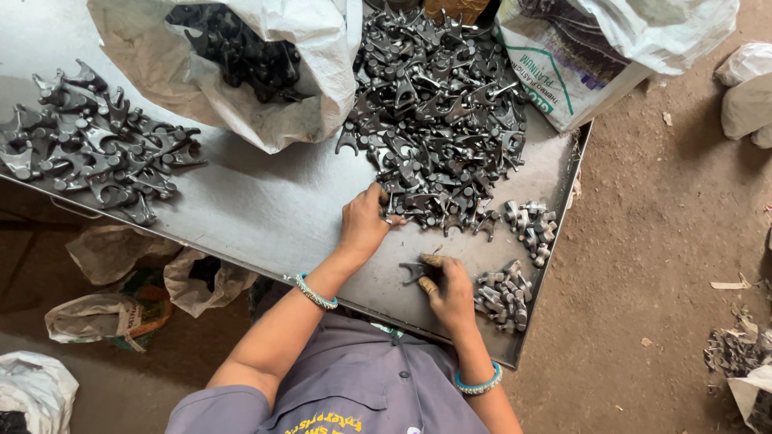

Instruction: The person repeatedly picks small metal parts from a pile on a metal table, rubs each part with a small abrasive block, and places the finished parts into a white sack. The person handles the parts one at a time, turning them over to treat different surfaces.

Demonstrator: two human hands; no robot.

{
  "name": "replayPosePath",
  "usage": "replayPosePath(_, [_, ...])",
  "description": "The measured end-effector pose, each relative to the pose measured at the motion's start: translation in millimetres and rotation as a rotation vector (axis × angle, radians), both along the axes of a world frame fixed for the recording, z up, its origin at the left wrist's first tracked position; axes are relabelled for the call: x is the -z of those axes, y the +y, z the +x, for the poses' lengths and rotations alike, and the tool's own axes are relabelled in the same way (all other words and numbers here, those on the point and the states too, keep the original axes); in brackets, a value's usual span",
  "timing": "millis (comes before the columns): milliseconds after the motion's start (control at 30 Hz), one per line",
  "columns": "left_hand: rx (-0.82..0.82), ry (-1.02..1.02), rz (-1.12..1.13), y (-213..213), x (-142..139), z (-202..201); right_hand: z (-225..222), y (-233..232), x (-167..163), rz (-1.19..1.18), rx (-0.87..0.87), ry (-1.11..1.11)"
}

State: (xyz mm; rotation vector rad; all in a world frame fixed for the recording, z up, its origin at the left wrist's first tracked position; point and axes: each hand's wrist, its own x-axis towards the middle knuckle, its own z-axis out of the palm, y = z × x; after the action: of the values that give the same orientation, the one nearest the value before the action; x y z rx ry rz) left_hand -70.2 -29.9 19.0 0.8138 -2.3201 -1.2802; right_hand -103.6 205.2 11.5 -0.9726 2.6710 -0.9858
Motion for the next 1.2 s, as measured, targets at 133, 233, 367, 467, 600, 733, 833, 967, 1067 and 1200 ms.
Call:
replayPosePath(133, [-0.026, 0.094, 0.028, -1, -5, 13, -2, 4, 3, -0.165, 0.028, -0.093])
replayPosePath(233, [-0.005, 0.033, 0.135, 6, -8, 35, 2, 1, 0, -0.254, 0.098, -0.263])
replayPosePath(367, [0.215, 0.046, 0.538, 22, -3, 60, 11, -17, -13, -0.349, -0.018, -0.312])
replayPosePath(467, [0.158, 0.077, 0.851, 14, 4, 68, 13, -37, -27, -0.353, -0.079, -0.338])
replayPosePath(600, [-0.196, 0.194, 0.955, -32, 3, 83, 3, -66, -48, -0.169, -0.082, 0.104])
replayPosePath(733, [-0.783, 0.553, 0.986, -95, -11, 100, 0, -98, -58, 0.105, -0.075, 0.086])
replayPosePath(833, [-0.955, 0.906, 0.977, -126, -20, 114, 6, -115, -56, 0.158, -0.088, 0.192])
replayPosePath(967, [-0.924, 0.944, 0.901, -130, -17, 117, 11, -115, -45, 0.103, -0.071, 0.209])
replayPosePath(1067, [-0.848, 0.803, 0.944, -111, -5, 105, 11, -99, -34, -0.001, -0.141, 0.221])
replayPosePath(1200, [-0.582, 0.629, 1.020, -75, 4, 77, 9, -72, -26, -0.038, -0.200, 0.122])
